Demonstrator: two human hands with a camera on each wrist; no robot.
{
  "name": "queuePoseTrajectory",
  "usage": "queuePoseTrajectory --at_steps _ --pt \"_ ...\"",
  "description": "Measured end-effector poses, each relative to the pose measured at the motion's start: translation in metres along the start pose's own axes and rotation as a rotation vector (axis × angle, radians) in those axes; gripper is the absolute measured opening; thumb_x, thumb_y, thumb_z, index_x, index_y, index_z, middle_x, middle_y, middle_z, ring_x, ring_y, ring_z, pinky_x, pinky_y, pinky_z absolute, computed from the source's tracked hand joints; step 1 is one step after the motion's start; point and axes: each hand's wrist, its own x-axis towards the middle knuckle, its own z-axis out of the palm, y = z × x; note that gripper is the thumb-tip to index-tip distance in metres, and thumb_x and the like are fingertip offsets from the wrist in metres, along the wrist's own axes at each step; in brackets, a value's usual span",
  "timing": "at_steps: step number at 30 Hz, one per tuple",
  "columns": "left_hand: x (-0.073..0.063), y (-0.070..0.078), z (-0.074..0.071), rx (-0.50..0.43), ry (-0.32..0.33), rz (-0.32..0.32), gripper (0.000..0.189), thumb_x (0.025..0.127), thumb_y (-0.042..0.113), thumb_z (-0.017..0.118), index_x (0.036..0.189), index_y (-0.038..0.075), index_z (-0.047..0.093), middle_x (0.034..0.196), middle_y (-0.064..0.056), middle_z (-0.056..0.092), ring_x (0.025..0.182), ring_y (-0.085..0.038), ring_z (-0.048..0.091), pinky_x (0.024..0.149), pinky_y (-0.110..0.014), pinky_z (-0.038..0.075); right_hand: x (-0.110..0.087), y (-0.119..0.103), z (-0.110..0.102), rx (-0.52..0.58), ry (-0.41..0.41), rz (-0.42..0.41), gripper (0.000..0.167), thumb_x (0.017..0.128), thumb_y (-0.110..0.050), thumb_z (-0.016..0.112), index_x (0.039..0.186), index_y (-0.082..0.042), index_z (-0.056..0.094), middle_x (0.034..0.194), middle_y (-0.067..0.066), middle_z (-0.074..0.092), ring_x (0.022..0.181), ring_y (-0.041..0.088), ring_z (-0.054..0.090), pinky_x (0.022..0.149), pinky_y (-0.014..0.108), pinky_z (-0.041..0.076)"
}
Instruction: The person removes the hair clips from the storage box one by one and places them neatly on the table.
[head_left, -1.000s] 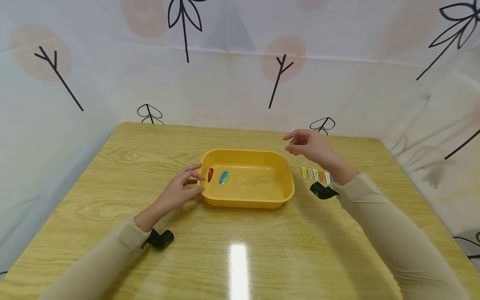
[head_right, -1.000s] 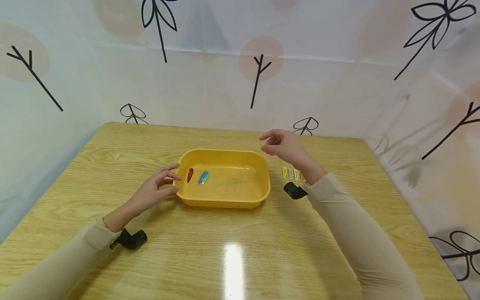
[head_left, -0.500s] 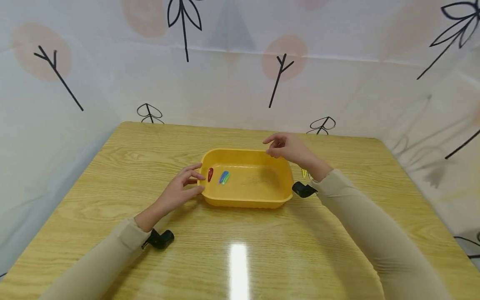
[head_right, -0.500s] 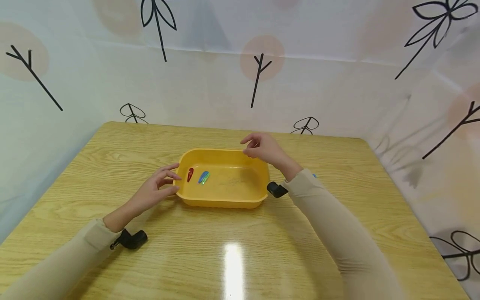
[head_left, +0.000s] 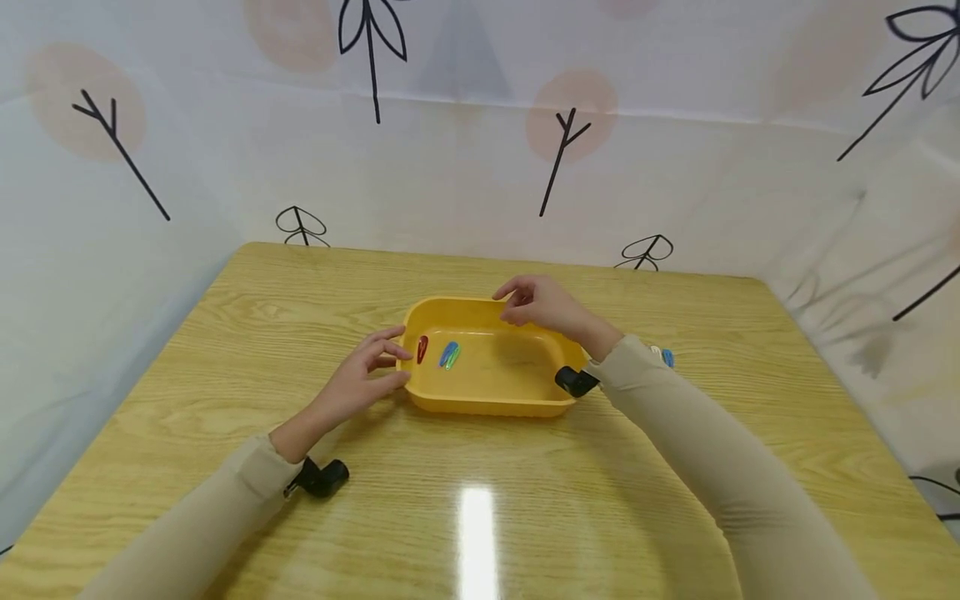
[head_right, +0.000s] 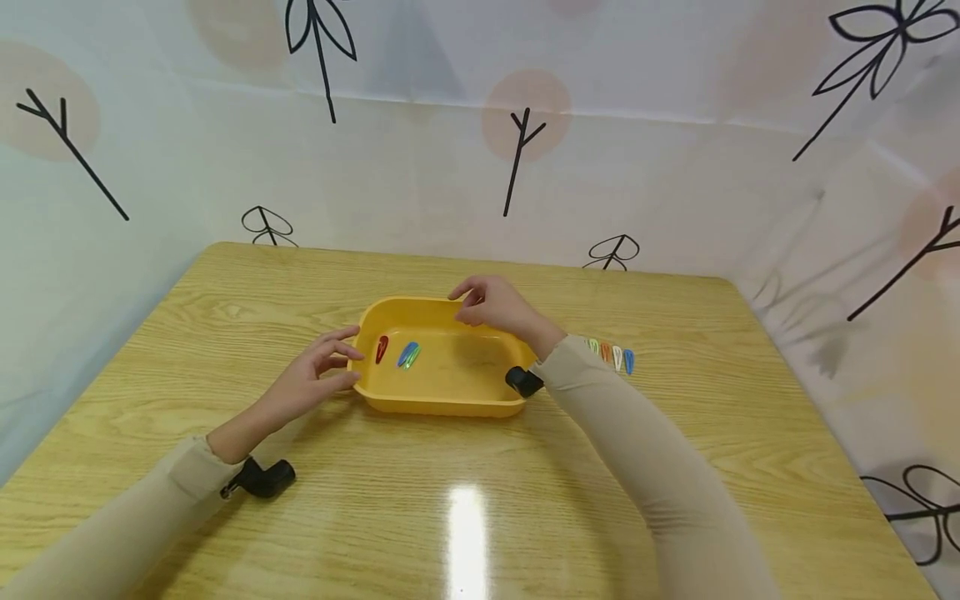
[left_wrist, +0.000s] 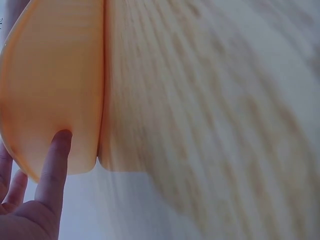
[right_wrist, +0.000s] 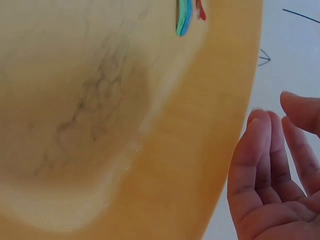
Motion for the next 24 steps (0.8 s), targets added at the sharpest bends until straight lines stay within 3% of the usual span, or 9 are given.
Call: queuePoseTrajectory --at_steps 6,14,24 --pt "-0.001 0.0 0.0 0.001 -0.005 0.009 0.019 0.087 0.008 0.065 0.103 -0.001 0.059 0.144 -0.012 0.033 0.121 -0.033 0.043 0.097 -0.046 0.041 0.009 0.001 0.008 0.031 -0.064 -0.004 0.035 0.086 -0.001 0.064 0.12 0.005 0.056 0.089 0.015 0.061 0.09 0.045 0.056 0.084 0.05 0.048" --pt "0.0 -0.001 0.0 -0.002 -0.004 0.011 0.019 0.087 0.008 0.065 0.102 -0.001 0.059 0.144 -0.012 0.033 0.123 -0.033 0.041 0.097 -0.046 0.041 0.02 0.005 0.023 -0.045 -0.195 -0.011 0.038 0.085 0.001 0.064 0.122 0.005 0.054 0.093 0.014 0.065 0.089 0.028 0.061 0.081 0.035 0.051" --pt "0.0 -0.002 -0.001 0.001 -0.007 0.023 0.02 0.087 0.008 0.065 0.103 -0.003 0.059 0.145 -0.014 0.032 0.124 -0.033 0.04 0.098 -0.047 0.04 0.031 0.012 0.037 -0.057 -0.376 0.0 0.039 0.084 0.007 0.063 0.122 0.006 0.052 0.102 0.02 0.065 0.091 0.022 0.063 0.084 0.031 0.051"
